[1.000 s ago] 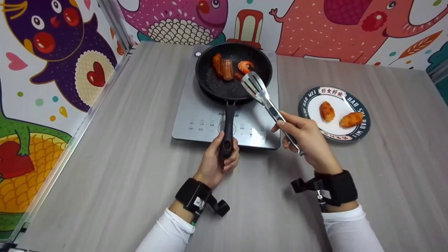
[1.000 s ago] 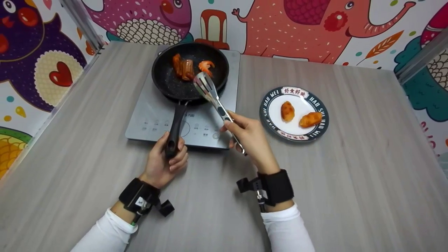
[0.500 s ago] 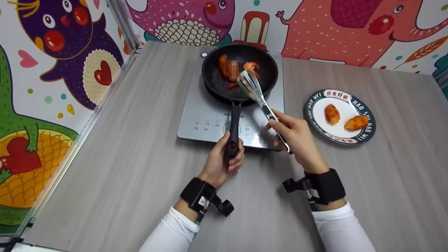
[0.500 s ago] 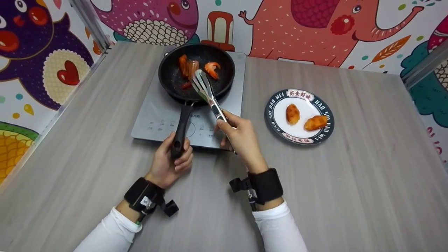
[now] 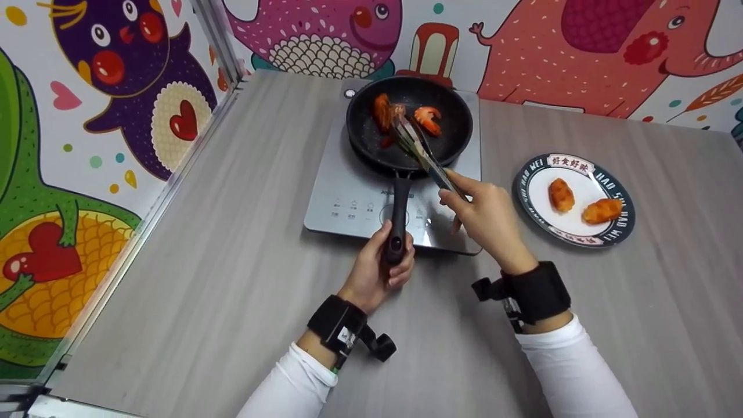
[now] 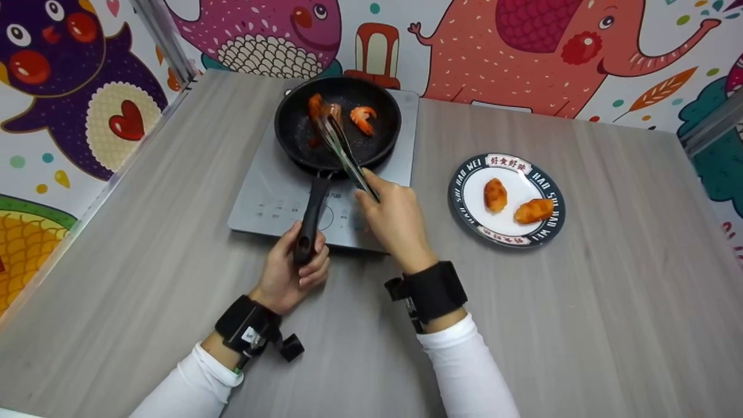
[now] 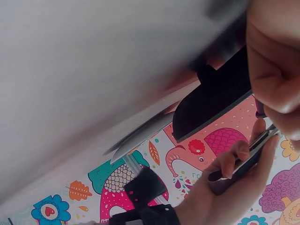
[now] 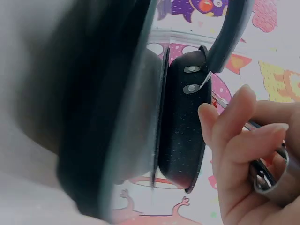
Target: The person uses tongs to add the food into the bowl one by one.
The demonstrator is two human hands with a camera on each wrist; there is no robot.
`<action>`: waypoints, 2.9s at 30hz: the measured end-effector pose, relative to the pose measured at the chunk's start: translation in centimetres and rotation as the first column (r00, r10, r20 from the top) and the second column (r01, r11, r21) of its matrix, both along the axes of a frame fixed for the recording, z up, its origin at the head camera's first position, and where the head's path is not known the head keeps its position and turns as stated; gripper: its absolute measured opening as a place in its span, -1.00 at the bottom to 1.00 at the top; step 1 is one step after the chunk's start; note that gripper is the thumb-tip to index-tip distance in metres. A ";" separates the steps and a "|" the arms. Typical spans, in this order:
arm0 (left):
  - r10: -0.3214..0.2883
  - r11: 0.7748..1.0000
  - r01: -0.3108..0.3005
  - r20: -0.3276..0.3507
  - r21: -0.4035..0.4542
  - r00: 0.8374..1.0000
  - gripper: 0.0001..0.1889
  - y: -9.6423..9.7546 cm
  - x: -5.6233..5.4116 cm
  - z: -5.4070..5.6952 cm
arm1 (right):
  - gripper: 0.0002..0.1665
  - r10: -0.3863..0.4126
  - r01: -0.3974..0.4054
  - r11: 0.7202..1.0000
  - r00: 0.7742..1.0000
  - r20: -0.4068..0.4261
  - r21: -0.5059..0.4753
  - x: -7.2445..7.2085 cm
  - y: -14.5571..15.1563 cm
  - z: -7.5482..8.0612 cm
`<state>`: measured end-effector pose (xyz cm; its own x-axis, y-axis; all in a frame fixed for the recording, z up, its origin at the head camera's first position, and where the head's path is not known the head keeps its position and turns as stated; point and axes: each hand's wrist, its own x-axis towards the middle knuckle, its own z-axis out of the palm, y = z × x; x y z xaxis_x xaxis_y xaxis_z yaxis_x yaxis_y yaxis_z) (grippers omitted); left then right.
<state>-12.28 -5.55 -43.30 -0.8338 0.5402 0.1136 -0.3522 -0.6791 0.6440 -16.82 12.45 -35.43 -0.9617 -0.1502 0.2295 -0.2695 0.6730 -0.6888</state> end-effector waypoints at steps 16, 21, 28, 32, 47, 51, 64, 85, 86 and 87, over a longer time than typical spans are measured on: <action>0.010 1.000 -0.010 -0.006 -0.026 1.000 -0.55 0.1 0.0 0.1 | -0.52 0.033 -0.027 0.982 0.999 -0.032 0.186 -1.3 -1.4 2.1; 0.014 0.999 -0.014 -0.001 -0.038 1.000 -0.55 0.0 0.0 0.1 | -0.52 0.046 -0.045 0.971 0.999 0.001 0.233 -1.6 -1.7 2.9; 0.015 1.000 -0.015 0.013 -0.027 1.000 -0.55 -0.1 0.1 0.0 | -0.53 0.077 -0.080 0.961 0.997 0.021 0.265 -2.6 -2.6 3.4; 0.012 0.999 -0.011 0.033 -0.037 0.999 -0.54 0.0 0.2 -0.1 | -0.54 0.110 -0.117 0.951 0.993 0.042 0.287 -2.9 -2.7 3.5; 0.024 0.998 -0.021 0.034 -0.060 0.999 -0.55 0.1 0.0 0.2 | -0.59 0.143 -0.157 0.915 0.988 0.065 0.371 -3.3 -3.4 4.0; 0.017 0.998 -0.015 0.037 -0.053 0.999 -0.55 0.0 0.1 0.1 | -0.58 0.141 -0.164 0.911 0.986 0.088 0.380 -3.4 -3.7 4.2; 0.002 0.999 0.000 0.042 -0.041 0.999 -0.54 0.0 0.1 0.1 | -0.52 0.140 -0.173 0.910 0.984 0.115 0.377 -2.9 -2.5 4.5; 0.008 0.999 -0.009 -0.029 -0.035 1.000 -0.56 -0.1 0.0 0.0 | -0.23 0.057 -0.063 0.923 0.998 0.025 0.379 0.7 0.6 1.7; 0.009 0.999 -0.009 -0.028 -0.034 1.000 -0.56 -0.1 0.0 0.0 | -0.21 0.053 -0.059 0.925 0.998 0.027 0.374 0.8 0.7 1.6; 0.009 0.999 -0.010 -0.027 -0.032 1.000 -0.56 -0.1 0.0 0.0 | -0.20 0.048 -0.054 0.928 0.999 0.027 0.368 1.0 0.7 1.4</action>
<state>-12.25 -5.64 -43.28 -0.8358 0.5359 0.1189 -0.3279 -0.6611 0.6748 -15.85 13.17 -34.02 -0.9538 -0.2698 0.1323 -0.3004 0.8660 -0.3996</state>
